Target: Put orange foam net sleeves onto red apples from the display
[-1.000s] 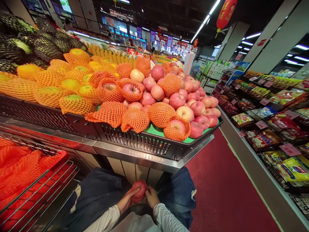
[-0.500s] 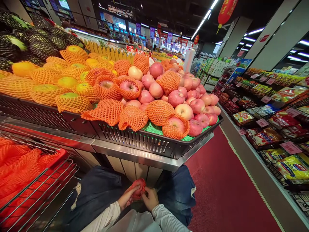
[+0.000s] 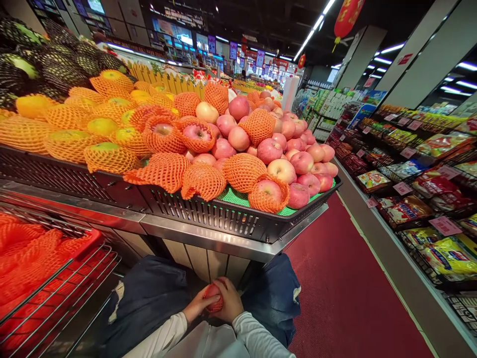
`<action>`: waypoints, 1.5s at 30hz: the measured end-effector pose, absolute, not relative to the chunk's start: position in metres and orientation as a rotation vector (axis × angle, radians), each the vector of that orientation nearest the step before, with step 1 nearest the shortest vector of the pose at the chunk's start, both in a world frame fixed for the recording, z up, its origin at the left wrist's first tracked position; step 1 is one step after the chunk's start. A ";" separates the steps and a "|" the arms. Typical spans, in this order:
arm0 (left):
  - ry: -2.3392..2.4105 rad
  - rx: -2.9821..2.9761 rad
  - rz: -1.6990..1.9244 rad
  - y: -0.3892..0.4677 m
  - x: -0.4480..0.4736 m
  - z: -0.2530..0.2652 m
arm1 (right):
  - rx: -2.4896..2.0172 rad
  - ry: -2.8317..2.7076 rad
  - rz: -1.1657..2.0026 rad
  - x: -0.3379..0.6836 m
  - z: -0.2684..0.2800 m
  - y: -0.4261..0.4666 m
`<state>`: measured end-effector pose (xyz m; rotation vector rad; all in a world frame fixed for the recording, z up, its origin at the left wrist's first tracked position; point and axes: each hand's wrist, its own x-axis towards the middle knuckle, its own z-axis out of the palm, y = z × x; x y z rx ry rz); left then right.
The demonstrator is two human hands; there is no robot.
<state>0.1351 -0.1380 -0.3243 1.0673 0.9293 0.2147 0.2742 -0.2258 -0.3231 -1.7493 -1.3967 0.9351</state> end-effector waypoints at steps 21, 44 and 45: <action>1.118 1.638 0.442 -0.127 0.131 -0.335 | -1.832 -1.383 0.802 0.269 -0.297 -0.223; 0.771 1.193 0.325 -0.132 0.132 -0.336 | -1.647 -1.267 0.768 0.267 -0.323 -0.224; 0.775 1.184 0.361 -0.132 0.132 -0.336 | -1.599 -1.267 0.802 0.268 -0.324 -0.225</action>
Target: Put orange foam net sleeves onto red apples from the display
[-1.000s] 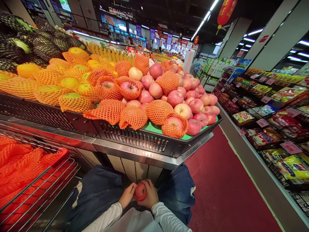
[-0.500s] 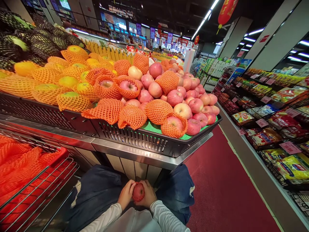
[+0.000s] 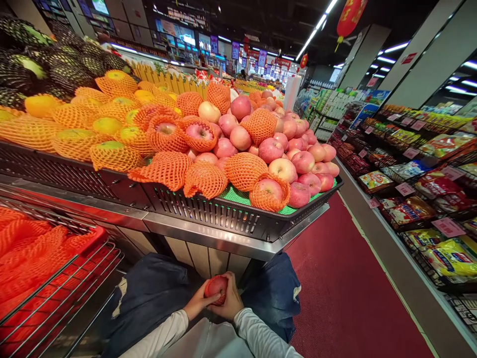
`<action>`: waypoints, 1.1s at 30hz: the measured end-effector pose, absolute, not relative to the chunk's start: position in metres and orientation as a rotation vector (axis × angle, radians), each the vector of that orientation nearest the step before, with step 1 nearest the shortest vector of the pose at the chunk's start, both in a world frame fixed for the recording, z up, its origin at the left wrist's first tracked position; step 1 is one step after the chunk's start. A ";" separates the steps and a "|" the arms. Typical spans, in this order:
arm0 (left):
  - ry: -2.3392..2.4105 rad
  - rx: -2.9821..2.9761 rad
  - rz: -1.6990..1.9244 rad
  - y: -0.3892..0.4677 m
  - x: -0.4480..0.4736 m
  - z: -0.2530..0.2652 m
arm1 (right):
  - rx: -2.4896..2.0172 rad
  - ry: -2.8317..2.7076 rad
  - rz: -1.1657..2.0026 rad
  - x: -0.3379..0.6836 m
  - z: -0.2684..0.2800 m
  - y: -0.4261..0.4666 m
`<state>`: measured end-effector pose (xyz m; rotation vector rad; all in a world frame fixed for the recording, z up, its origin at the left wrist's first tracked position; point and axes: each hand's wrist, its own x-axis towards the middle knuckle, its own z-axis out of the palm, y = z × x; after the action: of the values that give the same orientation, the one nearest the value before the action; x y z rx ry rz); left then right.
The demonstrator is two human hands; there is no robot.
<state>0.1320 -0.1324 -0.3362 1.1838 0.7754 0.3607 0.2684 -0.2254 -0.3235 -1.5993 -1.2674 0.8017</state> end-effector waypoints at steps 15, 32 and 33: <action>0.900 1.623 0.336 -0.134 0.123 -0.334 | -1.760 -1.024 0.817 0.285 -0.340 -0.215; 0.953 1.589 0.058 -0.133 0.129 -0.332 | -1.824 -1.058 0.744 0.274 -0.336 -0.220; 0.962 1.592 0.064 -0.133 0.129 -0.333 | -1.802 -1.057 0.773 0.274 -0.335 -0.220</action>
<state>0.1286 -0.1329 -0.3328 1.5919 0.9624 0.0636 0.2740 -0.2198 -0.3346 -1.8022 -1.0570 0.7726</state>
